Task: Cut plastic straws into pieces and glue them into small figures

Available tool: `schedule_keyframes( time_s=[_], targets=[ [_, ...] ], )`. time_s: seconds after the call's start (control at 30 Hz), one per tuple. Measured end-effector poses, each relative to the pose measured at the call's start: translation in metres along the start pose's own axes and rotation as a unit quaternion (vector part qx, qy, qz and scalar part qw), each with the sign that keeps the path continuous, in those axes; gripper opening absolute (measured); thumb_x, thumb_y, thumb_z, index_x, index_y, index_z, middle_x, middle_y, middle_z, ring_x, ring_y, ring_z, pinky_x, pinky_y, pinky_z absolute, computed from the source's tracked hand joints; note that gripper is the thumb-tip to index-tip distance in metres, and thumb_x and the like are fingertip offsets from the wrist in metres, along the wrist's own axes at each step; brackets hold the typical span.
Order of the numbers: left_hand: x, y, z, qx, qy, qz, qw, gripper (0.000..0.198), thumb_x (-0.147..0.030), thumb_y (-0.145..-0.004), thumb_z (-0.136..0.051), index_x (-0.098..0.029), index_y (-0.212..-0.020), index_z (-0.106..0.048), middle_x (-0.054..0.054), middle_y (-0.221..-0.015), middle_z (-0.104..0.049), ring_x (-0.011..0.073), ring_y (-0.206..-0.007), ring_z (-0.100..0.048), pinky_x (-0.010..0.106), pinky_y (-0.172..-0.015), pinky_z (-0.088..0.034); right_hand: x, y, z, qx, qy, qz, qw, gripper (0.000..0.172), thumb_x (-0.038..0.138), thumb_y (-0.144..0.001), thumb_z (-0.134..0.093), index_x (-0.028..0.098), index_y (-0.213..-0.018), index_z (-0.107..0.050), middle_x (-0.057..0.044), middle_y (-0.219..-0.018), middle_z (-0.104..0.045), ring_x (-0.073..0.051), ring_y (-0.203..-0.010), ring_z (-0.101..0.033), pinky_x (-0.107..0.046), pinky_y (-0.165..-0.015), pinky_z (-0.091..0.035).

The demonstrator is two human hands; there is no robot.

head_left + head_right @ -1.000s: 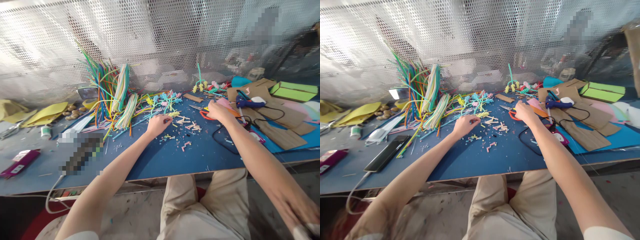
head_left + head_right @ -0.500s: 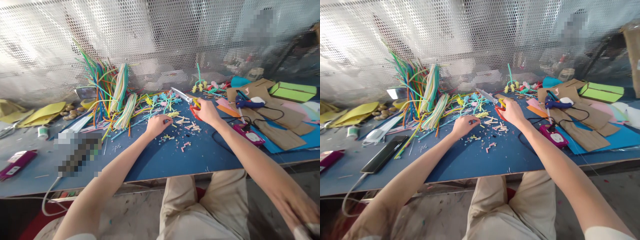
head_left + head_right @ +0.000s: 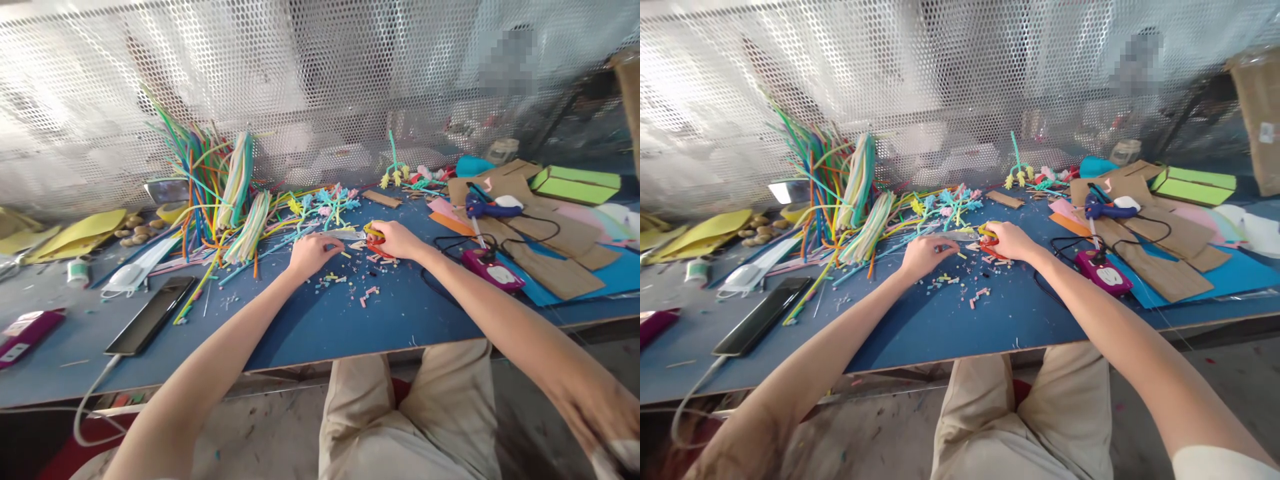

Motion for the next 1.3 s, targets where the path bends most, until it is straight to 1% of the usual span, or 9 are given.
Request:
schedule_keyframes(
  time_s=[0.17,0.3,0.5,0.67,0.8,0.9,1.13,1.2,1.3],
  targets=[
    [0.001,-0.001,-0.001,-0.009,-0.025,0.005,1.000,0.032,-0.061,-0.090,-0.064,-0.035,-0.096,-0.082,0.000,-0.083,-0.076,0.0169,-0.073,-0.066,0.027,-0.061,-0.042,-0.007,-0.001,-0.002,0.003,0.027,0.002,1.000,0.009,0.026,-0.084,-0.060,0.021,-0.091,-0.062,-0.006,-0.099,-0.074,-0.019,-0.082,-0.066,-0.027,-0.069,-0.040],
    [0.003,-0.001,-0.002,-0.013,-0.048,0.012,0.999,0.037,-0.060,-0.094,-0.059,-0.031,-0.097,-0.082,0.003,-0.085,-0.076,0.0186,-0.075,-0.067,0.028,-0.062,-0.045,-0.006,-0.001,-0.006,-0.018,0.049,-0.011,0.999,0.014,0.026,-0.083,-0.061,0.022,-0.095,-0.066,-0.006,-0.095,-0.074,-0.021,-0.079,-0.065,-0.027,-0.065,-0.036],
    [0.005,-0.001,-0.004,-0.024,-0.060,-0.015,0.998,0.035,-0.047,-0.101,-0.052,-0.025,-0.104,-0.079,0.007,-0.093,-0.077,0.0243,-0.092,-0.069,0.035,-0.083,-0.053,-0.007,-0.004,-0.011,-0.097,0.063,0.004,0.993,0.012,0.030,-0.091,-0.054,0.022,-0.094,-0.063,-0.007,-0.088,-0.072,-0.022,-0.074,-0.064,-0.030,-0.062,-0.034],
    [0.005,-0.002,-0.007,-0.009,-0.044,-0.022,0.999,0.035,-0.042,-0.100,-0.056,-0.027,-0.129,-0.069,0.006,-0.116,-0.076,0.0261,-0.106,-0.068,0.040,-0.094,-0.053,-0.014,-0.006,-0.013,-0.178,0.066,0.079,0.979,0.008,0.027,-0.093,-0.053,0.022,-0.089,-0.059,-0.006,-0.090,-0.071,-0.021,-0.078,-0.064,-0.031,-0.067,-0.041],
    [0.003,-0.001,-0.001,-0.014,-0.006,-0.018,1.000,0.029,-0.031,-0.097,-0.058,-0.029,-0.122,-0.073,0.004,-0.115,-0.077,0.0217,-0.098,-0.071,0.032,-0.084,-0.054,-0.016,-0.007,-0.013,-0.228,0.061,0.134,0.962,0.008,0.023,-0.092,-0.052,0.022,-0.086,-0.057,-0.006,-0.085,-0.069,-0.020,-0.077,-0.063,-0.033,-0.071,-0.046],
    [0.000,0.000,0.002,-0.025,0.030,-0.026,0.999,0.025,-0.034,-0.099,-0.056,-0.030,-0.113,-0.076,0.001,-0.109,-0.078,0.0169,-0.087,-0.072,0.027,-0.075,-0.052,-0.013,-0.005,-0.011,-0.250,0.074,0.192,0.946,0.009,0.017,-0.090,-0.050,0.022,-0.085,-0.056,-0.006,-0.086,-0.067,-0.021,-0.082,-0.062,-0.035,-0.076,-0.049],
    [-0.003,0.002,0.000,-0.065,0.031,-0.041,0.997,0.025,-0.042,-0.099,-0.058,-0.028,-0.106,-0.077,0.001,-0.102,-0.079,0.0129,-0.071,-0.068,0.024,-0.068,-0.048,0.002,-0.001,-0.006,-0.233,0.115,0.307,0.916,0.022,0.002,-0.083,-0.047,0.021,-0.087,-0.058,-0.008,-0.088,-0.067,-0.023,-0.090,-0.063,-0.038,-0.085,-0.050],
    [-0.005,0.002,0.003,-0.085,0.031,-0.041,0.995,0.025,-0.042,-0.099,-0.059,-0.027,-0.105,-0.078,0.001,-0.100,-0.079,0.0123,-0.068,-0.067,0.024,-0.065,-0.047,0.005,0.000,-0.006,-0.232,0.109,0.314,0.914,0.022,0.003,-0.082,-0.048,0.021,-0.087,-0.058,-0.007,-0.089,-0.067,-0.022,-0.089,-0.063,-0.039,-0.084,-0.050],
    [-0.009,0.004,0.008,-0.123,0.030,-0.031,0.992,0.026,-0.042,-0.098,-0.058,-0.027,-0.102,-0.079,0.000,-0.095,-0.079,0.0116,-0.064,-0.066,0.024,-0.063,-0.046,0.004,0.000,-0.006,-0.248,0.078,0.284,0.923,0.017,0.007,-0.084,-0.051,0.023,-0.083,-0.056,-0.006,-0.085,-0.066,-0.023,-0.085,-0.062,-0.038,-0.081,-0.051]
  ],
)
Point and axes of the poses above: each hand's wrist, its own y-axis away from the middle knuckle, its own z-axis out of the back of the hand, x = y × z, the point moved 1 cm from there along -y, towards the middle knuckle
